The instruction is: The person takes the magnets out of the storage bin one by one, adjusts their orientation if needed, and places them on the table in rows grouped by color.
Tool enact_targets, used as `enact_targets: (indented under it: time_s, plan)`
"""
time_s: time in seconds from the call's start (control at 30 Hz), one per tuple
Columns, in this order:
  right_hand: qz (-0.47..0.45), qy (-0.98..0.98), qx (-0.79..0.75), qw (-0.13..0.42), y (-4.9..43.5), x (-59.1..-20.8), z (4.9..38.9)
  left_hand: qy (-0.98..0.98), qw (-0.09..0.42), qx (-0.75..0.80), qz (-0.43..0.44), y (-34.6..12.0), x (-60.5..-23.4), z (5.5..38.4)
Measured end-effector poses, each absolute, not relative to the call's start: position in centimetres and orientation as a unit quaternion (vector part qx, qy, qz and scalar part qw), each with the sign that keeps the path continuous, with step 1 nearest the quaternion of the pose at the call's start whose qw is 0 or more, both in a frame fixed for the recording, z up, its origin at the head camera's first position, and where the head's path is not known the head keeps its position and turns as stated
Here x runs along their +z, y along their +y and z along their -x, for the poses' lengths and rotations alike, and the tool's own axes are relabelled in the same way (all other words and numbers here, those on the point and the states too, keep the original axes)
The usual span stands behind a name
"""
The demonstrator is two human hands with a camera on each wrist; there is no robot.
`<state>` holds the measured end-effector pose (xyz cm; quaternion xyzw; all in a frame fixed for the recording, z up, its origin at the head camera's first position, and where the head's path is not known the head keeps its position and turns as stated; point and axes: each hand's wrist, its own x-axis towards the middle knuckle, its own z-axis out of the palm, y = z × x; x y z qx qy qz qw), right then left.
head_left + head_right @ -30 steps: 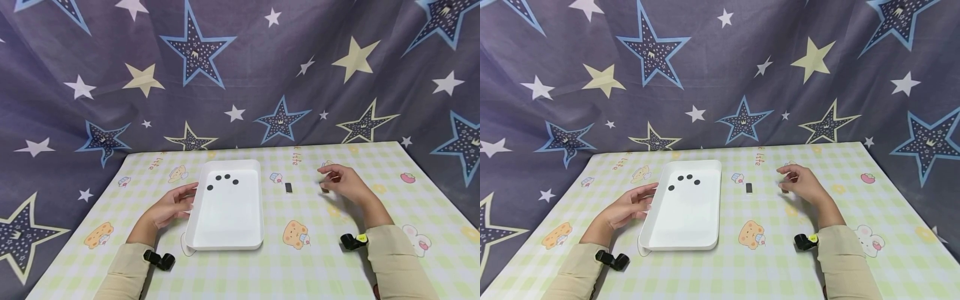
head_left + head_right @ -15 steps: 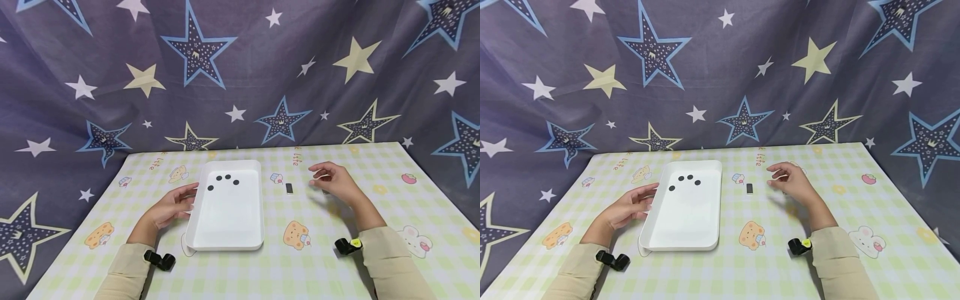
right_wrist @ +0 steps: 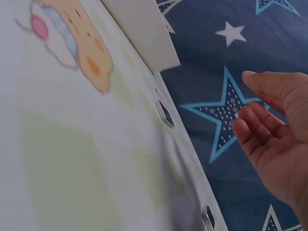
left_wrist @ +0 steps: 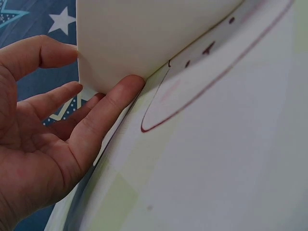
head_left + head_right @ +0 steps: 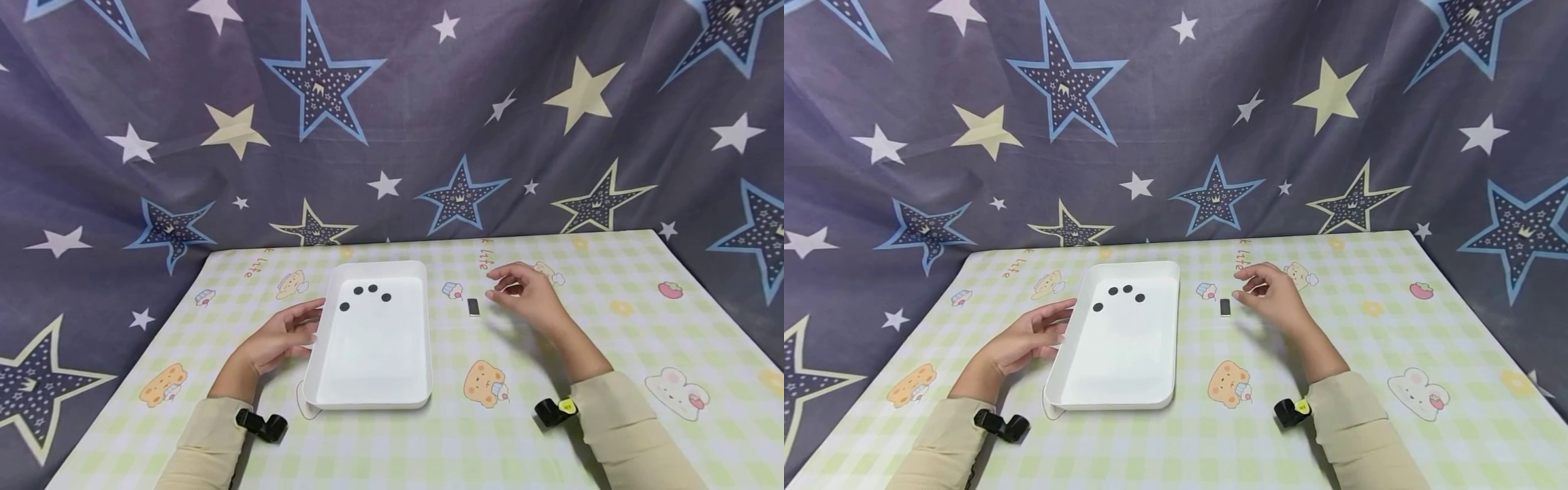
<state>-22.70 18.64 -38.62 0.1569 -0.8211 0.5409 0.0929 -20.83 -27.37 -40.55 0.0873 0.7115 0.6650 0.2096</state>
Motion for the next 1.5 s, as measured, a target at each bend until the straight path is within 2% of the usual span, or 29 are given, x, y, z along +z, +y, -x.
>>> enact_targets:
  time_s: [0.37, 1.5]
  plan:
    - [-0.170, -0.809, 0.551, 0.113, 16.7, -38.1, 22.2, 0.710, 0.214, 0.666, -0.084, -27.3, -40.4, 20.8]
    - [-0.206, -0.812, 0.546, 0.018, 10.6, -35.3, 24.1, 0.702, 0.216, 0.674, -0.084, -27.2, -40.4, 20.8]
